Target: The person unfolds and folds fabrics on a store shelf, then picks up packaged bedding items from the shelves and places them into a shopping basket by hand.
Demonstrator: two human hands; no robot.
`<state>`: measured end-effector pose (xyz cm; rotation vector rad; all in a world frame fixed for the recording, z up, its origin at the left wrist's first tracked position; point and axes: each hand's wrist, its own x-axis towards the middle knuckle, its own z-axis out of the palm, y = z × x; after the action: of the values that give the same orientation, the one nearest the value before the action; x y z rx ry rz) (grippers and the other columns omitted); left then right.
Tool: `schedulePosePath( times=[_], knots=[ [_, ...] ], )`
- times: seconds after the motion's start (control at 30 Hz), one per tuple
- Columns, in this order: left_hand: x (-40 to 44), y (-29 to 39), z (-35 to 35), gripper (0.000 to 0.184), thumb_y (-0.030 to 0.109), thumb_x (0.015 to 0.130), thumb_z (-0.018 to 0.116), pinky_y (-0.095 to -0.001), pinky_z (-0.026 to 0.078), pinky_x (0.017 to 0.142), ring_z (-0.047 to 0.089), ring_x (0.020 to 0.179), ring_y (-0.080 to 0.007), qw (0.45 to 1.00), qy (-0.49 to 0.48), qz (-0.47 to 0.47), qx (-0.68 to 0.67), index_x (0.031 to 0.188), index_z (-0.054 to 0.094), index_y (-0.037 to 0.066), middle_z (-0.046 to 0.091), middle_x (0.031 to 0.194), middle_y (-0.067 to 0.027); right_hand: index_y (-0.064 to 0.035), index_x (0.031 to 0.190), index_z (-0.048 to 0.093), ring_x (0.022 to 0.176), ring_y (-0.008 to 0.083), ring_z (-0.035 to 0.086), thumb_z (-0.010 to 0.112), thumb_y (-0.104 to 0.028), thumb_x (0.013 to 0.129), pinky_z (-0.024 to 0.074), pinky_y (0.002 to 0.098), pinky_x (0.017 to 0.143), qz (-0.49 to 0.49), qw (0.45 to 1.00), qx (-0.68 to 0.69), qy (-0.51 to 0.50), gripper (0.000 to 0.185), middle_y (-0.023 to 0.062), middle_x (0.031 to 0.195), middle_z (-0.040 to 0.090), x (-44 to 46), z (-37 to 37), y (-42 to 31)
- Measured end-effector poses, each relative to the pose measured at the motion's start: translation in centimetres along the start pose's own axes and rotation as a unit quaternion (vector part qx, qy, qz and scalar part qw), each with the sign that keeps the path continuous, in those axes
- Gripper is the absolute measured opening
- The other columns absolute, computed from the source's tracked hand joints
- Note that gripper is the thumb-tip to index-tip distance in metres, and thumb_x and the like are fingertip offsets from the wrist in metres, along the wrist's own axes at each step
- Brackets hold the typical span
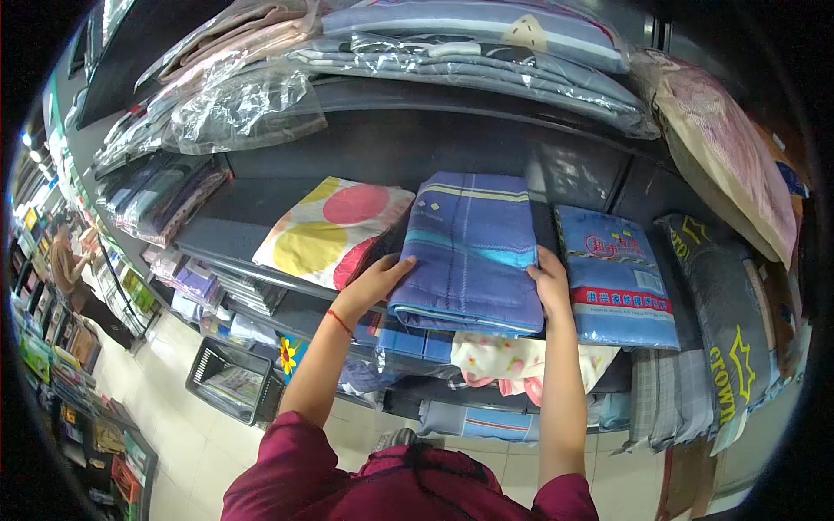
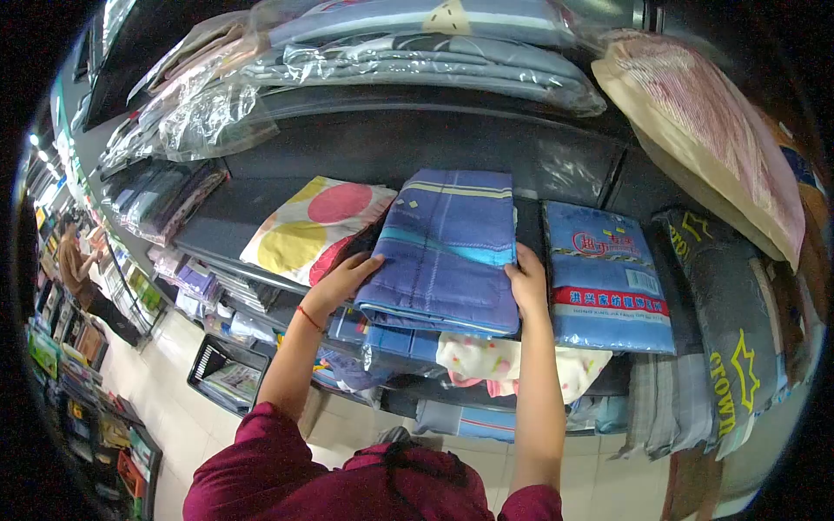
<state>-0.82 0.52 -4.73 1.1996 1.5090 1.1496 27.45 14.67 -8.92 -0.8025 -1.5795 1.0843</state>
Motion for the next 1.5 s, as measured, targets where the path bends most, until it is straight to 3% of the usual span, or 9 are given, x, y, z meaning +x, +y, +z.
schedulePosePath(
  times=[0.2,0.37,0.63,0.97,1.1,1.13,1.17,1.23,1.5],
  knots=[
    [1.1,1.4,1.0,0.045,0.029,0.085,0.054,-0.0307,0.047,0.082,0.057,0.094,-0.0169,0.902,-0.153,-0.076,-0.396,0.115,0.045,-0.004,0.055,0.108,-0.0113,0.0061,0.119,0.044,0.113,0.0211,0.045,0.042,0.011,0.072,0.0301,0.0278,0.097,0.001,0.993,0.118,0.013,0.048,0.0144,0.119,0.051,-0.1,0.1,0.0],
    [-0.4,4.6,1.4,0.048,0.012,0.078,0.057,-0.0319,0.048,0.083,0.057,0.092,-0.0214,0.923,-0.17,-0.022,-0.344,0.12,0.038,-0.001,0.053,0.105,-0.0116,0.0064,0.12,0.043,0.114,0.0213,0.045,0.045,0.01,0.076,0.0305,0.029,0.097,-0.024,0.989,0.122,0.077,0.044,0.0155,0.12,0.049,-1.0,0.1,-3.5],
    [-3.8,6.1,-2.8,0.048,0.007,0.075,0.057,-0.0293,0.046,0.081,0.056,0.093,-0.0177,0.943,-0.074,0.071,-0.316,0.12,0.042,0.0,0.054,0.106,-0.0103,0.0024,0.122,0.04,0.115,0.021,0.042,0.047,0.007,0.076,0.0284,0.0306,0.098,-0.024,0.978,0.205,0.038,0.047,0.0139,0.124,0.046,-1.3,3.3,-9.4],
    [-7.7,5.6,-17.4,0.05,0.006,0.075,0.061,-0.0273,0.044,0.082,0.054,0.096,-0.0169,0.978,0.102,0.128,-0.129,0.121,0.041,-0.004,0.054,0.108,-0.0124,-0.001,0.123,0.039,0.117,0.0228,0.039,0.049,0.006,0.077,0.029,0.0328,0.098,-0.018,0.973,0.227,-0.024,0.048,0.016,0.124,0.043,0.9,19.3,-9.9],
    [-4.2,-1.2,-23.5,0.054,0.011,0.076,0.062,-0.0293,0.042,0.084,0.051,0.1,-0.0201,0.945,0.258,0.127,0.157,0.125,0.04,0.003,0.052,0.112,-0.0154,-0.0056,0.127,0.036,0.119,0.0381,0.035,0.048,0.001,0.079,0.03,0.0389,0.099,-0.175,0.976,-0.127,-0.003,0.05,0.0271,0.127,0.035,2.2,26.0,-7.3],
    [-3.4,-3.3,-24.4,0.056,0.015,0.076,0.062,-0.0317,0.041,0.086,0.051,0.102,-0.025,0.936,0.205,0.156,0.24,0.127,0.039,0.008,0.051,0.111,-0.0163,-0.0039,0.124,0.039,0.118,0.0439,0.032,0.046,-0.001,0.079,0.0321,0.0417,0.098,-0.19,0.951,-0.242,-0.036,0.046,0.0302,0.125,0.034,2.6,27.7,-4.5],
    [-0.6,-8.0,-26.7,0.053,0.016,0.077,0.061,-0.0338,0.04,0.087,0.049,0.103,-0.0281,0.927,0.204,0.133,0.286,0.125,0.04,0.008,0.051,0.11,-0.0163,-0.0021,0.122,0.042,0.12,0.0437,0.03,0.041,-0.004,0.081,0.033,0.0423,0.097,-0.087,0.944,-0.305,-0.088,0.041,0.0304,0.127,0.032,2.0,28.5,-5.3],
    [-2.3,-5.3,-24.4,0.048,0.015,0.077,0.059,-0.0345,0.039,0.088,0.048,0.104,-0.0309,0.927,0.237,0.131,0.258,0.122,0.043,0.007,0.05,0.109,-0.0181,-0.0005,0.12,0.045,0.122,0.042,0.028,0.038,-0.008,0.083,0.0316,0.0419,0.099,-0.097,0.927,-0.348,-0.103,0.038,0.0304,0.129,0.03,2.0,28.6,-5.5],
    [-1.9,-0.9,-23.2,0.046,0.005,0.073,0.06,-0.035,0.043,0.077,0.054,0.089,-0.032,0.882,0.243,0.208,0.347,0.117,0.048,0.008,0.055,0.094,-0.0168,-0.0027,0.121,0.044,0.121,0.0395,0.032,0.039,-0.015,0.085,0.0325,0.0408,0.098,-0.038,0.951,-0.288,-0.103,0.038,0.0285,0.13,0.03,2.2,26.9,-8.0]
  ],
)
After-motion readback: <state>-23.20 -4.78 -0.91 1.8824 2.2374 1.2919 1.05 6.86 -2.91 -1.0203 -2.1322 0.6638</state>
